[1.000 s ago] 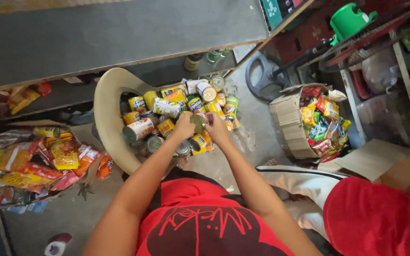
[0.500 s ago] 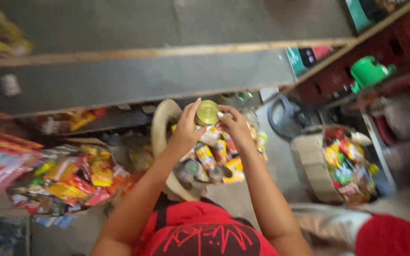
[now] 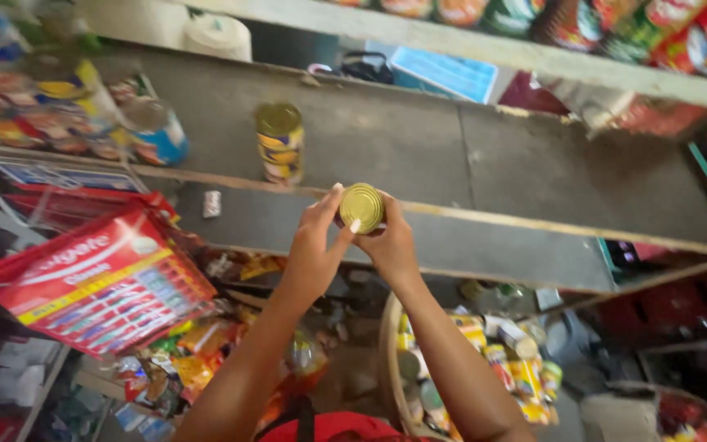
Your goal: Stocking and arranging canned goods from a container onto store shelves.
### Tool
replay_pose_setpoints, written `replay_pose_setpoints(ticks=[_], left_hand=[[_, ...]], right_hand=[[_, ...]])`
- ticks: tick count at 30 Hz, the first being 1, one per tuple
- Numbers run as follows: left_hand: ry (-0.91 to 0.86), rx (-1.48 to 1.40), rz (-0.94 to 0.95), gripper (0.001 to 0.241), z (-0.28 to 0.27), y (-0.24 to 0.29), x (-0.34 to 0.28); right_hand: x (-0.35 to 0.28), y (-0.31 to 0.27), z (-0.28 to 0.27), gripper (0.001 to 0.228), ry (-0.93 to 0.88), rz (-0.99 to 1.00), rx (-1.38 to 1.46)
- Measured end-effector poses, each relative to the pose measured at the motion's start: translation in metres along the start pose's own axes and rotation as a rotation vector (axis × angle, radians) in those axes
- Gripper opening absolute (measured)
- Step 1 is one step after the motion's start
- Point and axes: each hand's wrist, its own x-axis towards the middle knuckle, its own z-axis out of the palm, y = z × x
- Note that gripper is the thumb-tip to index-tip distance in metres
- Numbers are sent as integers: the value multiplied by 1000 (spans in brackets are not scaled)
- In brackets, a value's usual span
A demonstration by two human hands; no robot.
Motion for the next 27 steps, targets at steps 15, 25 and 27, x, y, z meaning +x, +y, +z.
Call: replay_pose_setpoints(ticks=[15,25,27], left_hand=[[346,-65,-157,80,-67,-113,65],[124,170,-322,112,-55,-98,89],[103,219,-357,115,-54,-97,90]], right_hand=[[154,-52,92,69,-46,-317,-40],[158,-40,97,63,-146,-159,-11],[156,-40,97,62,-157,-168,21]])
